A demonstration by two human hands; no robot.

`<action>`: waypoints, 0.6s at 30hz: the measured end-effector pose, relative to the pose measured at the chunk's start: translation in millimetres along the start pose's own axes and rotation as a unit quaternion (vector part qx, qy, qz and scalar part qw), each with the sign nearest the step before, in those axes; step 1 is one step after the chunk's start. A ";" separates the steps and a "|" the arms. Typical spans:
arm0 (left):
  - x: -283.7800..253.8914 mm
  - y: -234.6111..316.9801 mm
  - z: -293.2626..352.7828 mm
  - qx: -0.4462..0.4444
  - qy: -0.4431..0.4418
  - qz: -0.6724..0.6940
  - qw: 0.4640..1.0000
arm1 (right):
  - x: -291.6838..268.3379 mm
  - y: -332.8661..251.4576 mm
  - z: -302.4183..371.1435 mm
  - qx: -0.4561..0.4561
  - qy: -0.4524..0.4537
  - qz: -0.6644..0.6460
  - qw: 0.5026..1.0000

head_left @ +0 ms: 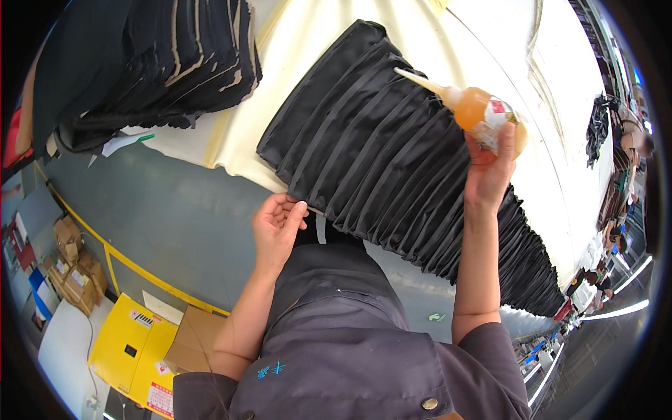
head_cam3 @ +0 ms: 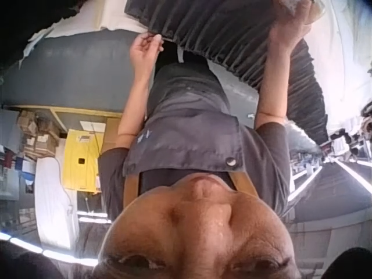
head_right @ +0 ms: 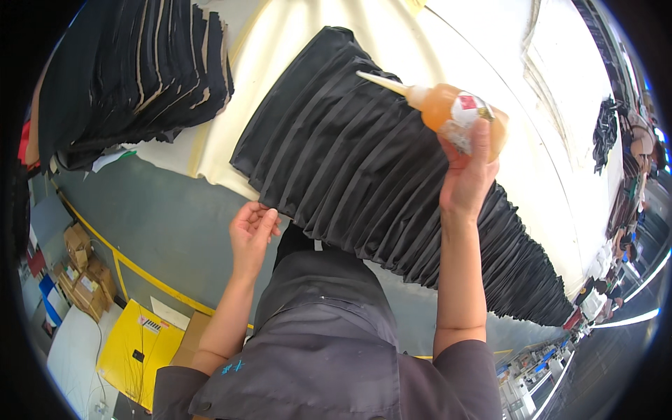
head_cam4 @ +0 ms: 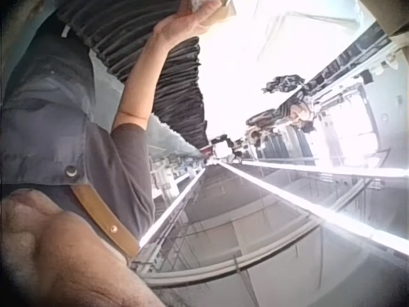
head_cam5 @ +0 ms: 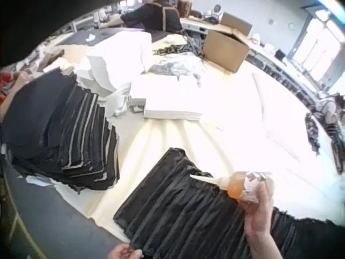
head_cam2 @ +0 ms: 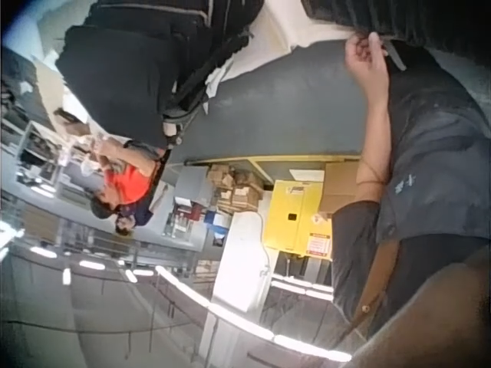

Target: Applying adhesive to the edges of pleated leather strips in a workshop.

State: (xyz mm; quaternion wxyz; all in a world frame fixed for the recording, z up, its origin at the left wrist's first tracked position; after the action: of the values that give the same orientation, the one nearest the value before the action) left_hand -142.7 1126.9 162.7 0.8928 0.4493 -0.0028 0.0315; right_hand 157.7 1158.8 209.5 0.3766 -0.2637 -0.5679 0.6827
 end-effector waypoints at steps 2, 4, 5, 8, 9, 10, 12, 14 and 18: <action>3.0 -1.2 -0.8 -0.012 0.015 -0.001 1.000 | 5.2 0.3 2.6 -0.017 0.004 0.010 1.000; 2.6 -2.1 -2.1 -0.017 0.014 0.003 1.000 | 10.0 3.6 4.2 -0.032 0.004 0.016 0.999; 2.9 -2.8 -2.5 -0.021 0.015 0.006 1.000 | 11.1 4.1 3.5 -0.032 0.005 0.017 0.999; 2.1 -2.7 -3.2 -0.028 0.013 -0.006 1.000 | 15.5 5.7 -0.3 -0.041 0.013 0.002 0.999; 2.2 -2.4 -3.4 -0.029 0.013 -0.008 0.999 | 15.7 6.5 -2.5 -0.042 0.006 0.005 0.999; 2.4 -2.1 -3.8 -0.027 0.012 -0.011 1.000 | 15.8 7.1 -3.7 -0.044 0.000 0.008 0.999; 2.0 -2.0 -4.0 -0.025 0.013 -0.015 0.999 | 17.4 7.9 -3.6 -0.038 0.002 0.010 0.999; 1.0 -2.2 -3.6 -0.029 0.017 -0.013 0.999 | 19.3 8.5 -2.7 -0.031 0.001 0.011 0.999; 1.4 -3.0 -4.1 -0.034 0.017 -0.003 0.999 | 21.1 7.1 -0.1 -0.023 -0.013 0.024 0.999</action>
State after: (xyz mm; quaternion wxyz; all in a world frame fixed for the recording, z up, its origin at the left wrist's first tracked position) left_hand -141.2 1128.5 157.9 0.9078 0.4176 0.0129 0.0369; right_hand 144.0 1175.6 203.9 0.3464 -0.2766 -0.5823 0.6815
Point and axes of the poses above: each hand's wrist, its own z-axis away from the middle knuckle, its own x-axis out of the palm, y = z × x, the point moved 1 cm from there along -z, towards the middle knuckle, and after that the axes turned 8 degrees about y, right-handed, at the moved point
